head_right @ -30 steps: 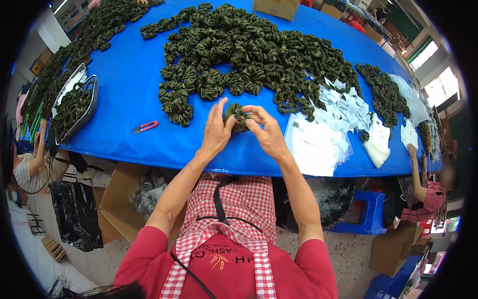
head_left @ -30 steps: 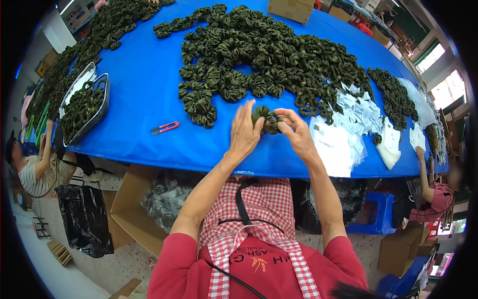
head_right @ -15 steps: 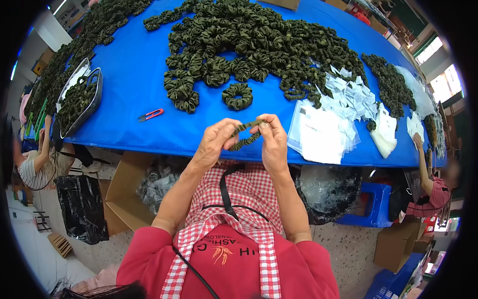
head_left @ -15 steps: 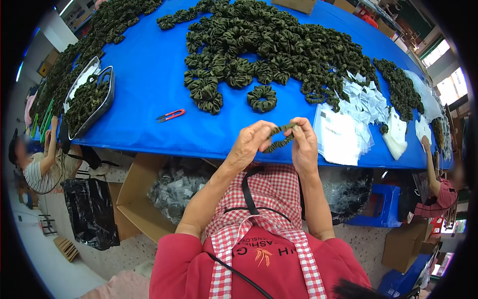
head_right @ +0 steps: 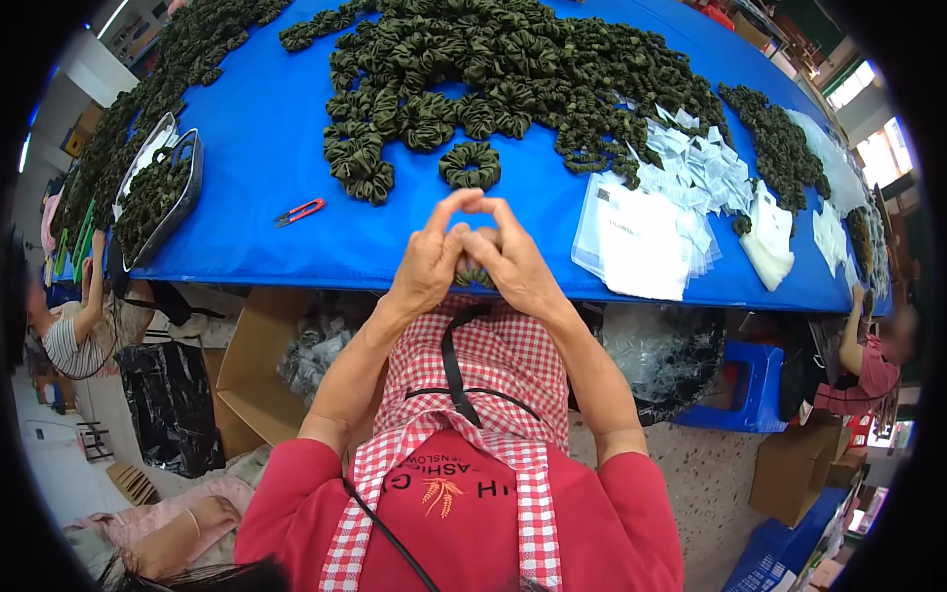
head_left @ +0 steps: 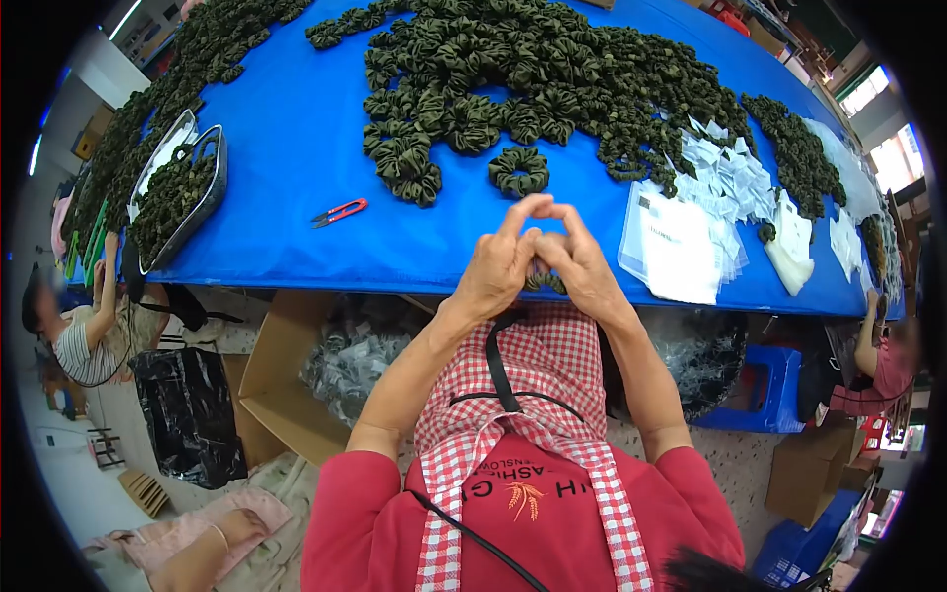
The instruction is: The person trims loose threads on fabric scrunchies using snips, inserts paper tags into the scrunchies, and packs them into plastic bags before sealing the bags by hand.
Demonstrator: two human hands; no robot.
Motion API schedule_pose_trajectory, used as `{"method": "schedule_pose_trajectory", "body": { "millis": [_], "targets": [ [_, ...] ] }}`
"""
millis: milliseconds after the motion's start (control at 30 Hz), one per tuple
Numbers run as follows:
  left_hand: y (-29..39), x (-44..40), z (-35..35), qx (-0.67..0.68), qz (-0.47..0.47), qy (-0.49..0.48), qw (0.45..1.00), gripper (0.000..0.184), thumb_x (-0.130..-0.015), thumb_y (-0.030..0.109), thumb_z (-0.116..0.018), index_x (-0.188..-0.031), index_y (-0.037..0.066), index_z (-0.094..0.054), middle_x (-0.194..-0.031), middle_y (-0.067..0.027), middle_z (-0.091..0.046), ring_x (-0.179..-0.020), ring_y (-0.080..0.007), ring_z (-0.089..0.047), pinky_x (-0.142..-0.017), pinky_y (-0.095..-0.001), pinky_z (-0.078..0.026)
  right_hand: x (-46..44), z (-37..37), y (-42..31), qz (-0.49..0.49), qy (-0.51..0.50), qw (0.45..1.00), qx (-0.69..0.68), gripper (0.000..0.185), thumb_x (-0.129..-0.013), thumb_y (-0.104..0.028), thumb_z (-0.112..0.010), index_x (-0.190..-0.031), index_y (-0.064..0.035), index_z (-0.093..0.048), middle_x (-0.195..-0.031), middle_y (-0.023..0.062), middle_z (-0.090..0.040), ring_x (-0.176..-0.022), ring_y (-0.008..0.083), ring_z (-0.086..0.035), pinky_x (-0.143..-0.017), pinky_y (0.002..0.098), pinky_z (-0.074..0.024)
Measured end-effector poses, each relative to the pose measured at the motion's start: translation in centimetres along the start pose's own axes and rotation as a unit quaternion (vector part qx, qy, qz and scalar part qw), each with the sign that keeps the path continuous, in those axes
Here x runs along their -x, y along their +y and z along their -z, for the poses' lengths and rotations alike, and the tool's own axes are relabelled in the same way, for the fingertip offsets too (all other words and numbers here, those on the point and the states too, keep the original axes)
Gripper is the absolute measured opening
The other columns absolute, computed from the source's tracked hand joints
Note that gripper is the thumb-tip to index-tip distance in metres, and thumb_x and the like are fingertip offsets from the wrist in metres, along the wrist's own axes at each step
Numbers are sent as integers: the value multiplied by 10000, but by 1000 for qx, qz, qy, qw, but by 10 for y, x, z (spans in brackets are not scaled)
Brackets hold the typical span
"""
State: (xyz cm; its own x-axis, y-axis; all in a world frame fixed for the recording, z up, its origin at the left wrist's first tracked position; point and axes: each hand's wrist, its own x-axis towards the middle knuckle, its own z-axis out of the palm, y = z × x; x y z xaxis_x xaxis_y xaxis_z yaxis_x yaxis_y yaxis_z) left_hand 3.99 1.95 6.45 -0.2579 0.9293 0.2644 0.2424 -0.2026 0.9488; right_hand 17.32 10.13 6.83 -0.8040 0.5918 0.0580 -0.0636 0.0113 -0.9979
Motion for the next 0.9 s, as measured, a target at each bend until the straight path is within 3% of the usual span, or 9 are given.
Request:
{"method": "schedule_pose_trajectory", "body": {
  "millis": [167,267,400,433,567,733,800,833,900],
  "targets": [
    [-2,8,39,203,50,21,978,460,-983,81,-530,-1430,72,-419,-623,75,-474,-548,-9,-421,-515,-180,-339,29,4,-13,40,129,986,-100,342,-983,-82,-549,-1276,-41,-377,-666,23,-531,-632,107,-514,-626,251,-437],
    [-2,17,38,158,80,-19,984,453,-988,90,-527,-1426,54,-420,-608,78,-472,-533,-10,-406,-510,-181,-330,44,1,12,30,150,971,-183,351,-979,-83,-564,-1274,-48,-376,-662,14,-522,-636,105,-515,-639,258,-439],
    [-12,8,36,88,133,-70,985,289,-988,163,-598,-1239,21,-613,-639,78,-519,-578,2,-443,-517,-194,-334,24,11,18,12,106,986,-125,374,-999,-221,-583,-1271,-63,-382,-688,5,-523,-684,97,-526,-672,273,-451],
    [-28,7,24,70,52,-8,996,227,-975,193,-632,-1090,6,-691,-678,65,-580,-609,2,-479,-524,-185,-365,19,9,14,-13,105,988,-114,506,-980,-303,-614,-1341,-52,-364,-724,7,-536,-705,99,-541,-698,275,-462],
    [-4,7,12,5,65,49,997,197,-959,141,-645,-1085,-2,-694,-721,25,-640,-650,-15,-548,-556,-189,-469,11,-4,-2,-52,96,980,-165,743,-913,-331,-704,-1457,-37,-292,-775,10,-563,-708,102,-557,-644,269,-481],
    [3,15,3,178,113,-2,977,347,-945,87,-636,-1271,-17,-580,-901,-39,-661,-711,-58,-598,-565,-213,-514,24,5,3,-37,74,990,-110,569,-858,-127,-742,-1328,-28,-437,-760,-8,-554,-659,67,-534,-573,216,-437],
    [3,26,9,288,201,-116,929,434,-935,60,-627,-1341,-39,-508,-1019,-67,-644,-768,-82,-609,-625,-221,-526,32,11,-6,-50,25,998,-3,439,-849,-86,-722,-1225,-29,-502,-732,-23,-529,-657,52,-516,-573,210,-415],
    [2,30,14,260,213,-174,926,435,-917,40,-599,-1339,-6,-507,-889,-15,-626,-804,-59,-593,-667,-213,-503,35,12,-12,-46,-21,998,34,412,-829,-60,-713,-1190,-38,-515,-722,-34,-514,-654,41,-491,-588,205,-389],
    [-1,40,21,192,202,-220,935,394,-891,32,-592,-1280,-9,-538,-870,-9,-613,-781,-54,-576,-651,-208,-479,45,16,-17,-56,-82,989,109,395,-809,-80,-727,-1150,-40,-531,-701,-47,-441,-647,52,-425,-589,235,-346]
  ]
}}
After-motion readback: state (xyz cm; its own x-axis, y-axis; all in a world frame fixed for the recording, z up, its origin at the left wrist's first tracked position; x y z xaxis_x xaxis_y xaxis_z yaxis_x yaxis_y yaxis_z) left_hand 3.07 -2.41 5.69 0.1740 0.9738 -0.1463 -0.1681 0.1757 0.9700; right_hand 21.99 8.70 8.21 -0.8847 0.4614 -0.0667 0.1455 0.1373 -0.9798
